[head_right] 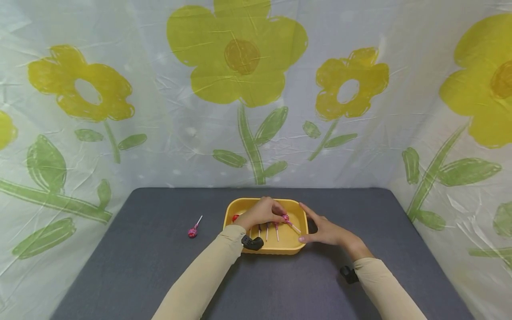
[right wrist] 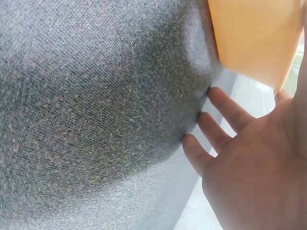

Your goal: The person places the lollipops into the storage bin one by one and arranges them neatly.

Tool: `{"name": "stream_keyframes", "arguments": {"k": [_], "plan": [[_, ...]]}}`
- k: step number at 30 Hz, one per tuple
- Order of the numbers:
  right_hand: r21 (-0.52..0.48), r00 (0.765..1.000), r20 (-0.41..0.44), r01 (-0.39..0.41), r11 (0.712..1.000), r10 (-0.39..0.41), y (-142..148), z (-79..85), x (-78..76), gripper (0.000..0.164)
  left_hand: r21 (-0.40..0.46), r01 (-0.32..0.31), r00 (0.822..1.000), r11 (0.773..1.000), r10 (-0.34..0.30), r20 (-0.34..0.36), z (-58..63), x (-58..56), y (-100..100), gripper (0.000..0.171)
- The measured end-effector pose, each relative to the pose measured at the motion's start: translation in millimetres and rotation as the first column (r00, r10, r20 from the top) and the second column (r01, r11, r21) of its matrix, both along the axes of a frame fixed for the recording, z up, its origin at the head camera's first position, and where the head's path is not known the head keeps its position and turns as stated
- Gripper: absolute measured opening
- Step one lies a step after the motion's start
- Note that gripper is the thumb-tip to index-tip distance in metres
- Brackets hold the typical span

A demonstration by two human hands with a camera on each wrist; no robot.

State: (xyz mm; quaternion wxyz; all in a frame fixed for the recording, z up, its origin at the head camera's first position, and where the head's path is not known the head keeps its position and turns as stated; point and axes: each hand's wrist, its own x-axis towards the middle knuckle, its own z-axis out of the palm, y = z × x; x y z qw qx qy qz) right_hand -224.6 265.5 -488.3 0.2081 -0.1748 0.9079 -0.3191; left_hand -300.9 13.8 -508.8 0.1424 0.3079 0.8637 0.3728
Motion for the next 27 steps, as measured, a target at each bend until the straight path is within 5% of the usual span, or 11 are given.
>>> {"name": "stream_keyframes", "arguments": {"k": [11,20,27], "plan": [[-0.014,1.0,0.006,0.011,1.0,-0.011,1.5,-3.4,0.3,0.107,-0.045,-0.01,0.995,0.999,0.005,-0.101,-1.5,-1.1,5.8,0.018],[-0.024,1.0,0.005,0.007,1.0,-0.007,1.3,-4.3,-1.3,0.106,0.005,0.013,1.0,1.0,-0.013,-0.008,2.2,0.1,5.6,0.021],[-0.028,1.0,0.011,0.007,1.0,-0.007,0.9,-3.5,-1.8,0.106,-0.021,0.003,0.999,1.0,-0.004,-0.052,2.2,-0.4,7.3,0.018]]}}
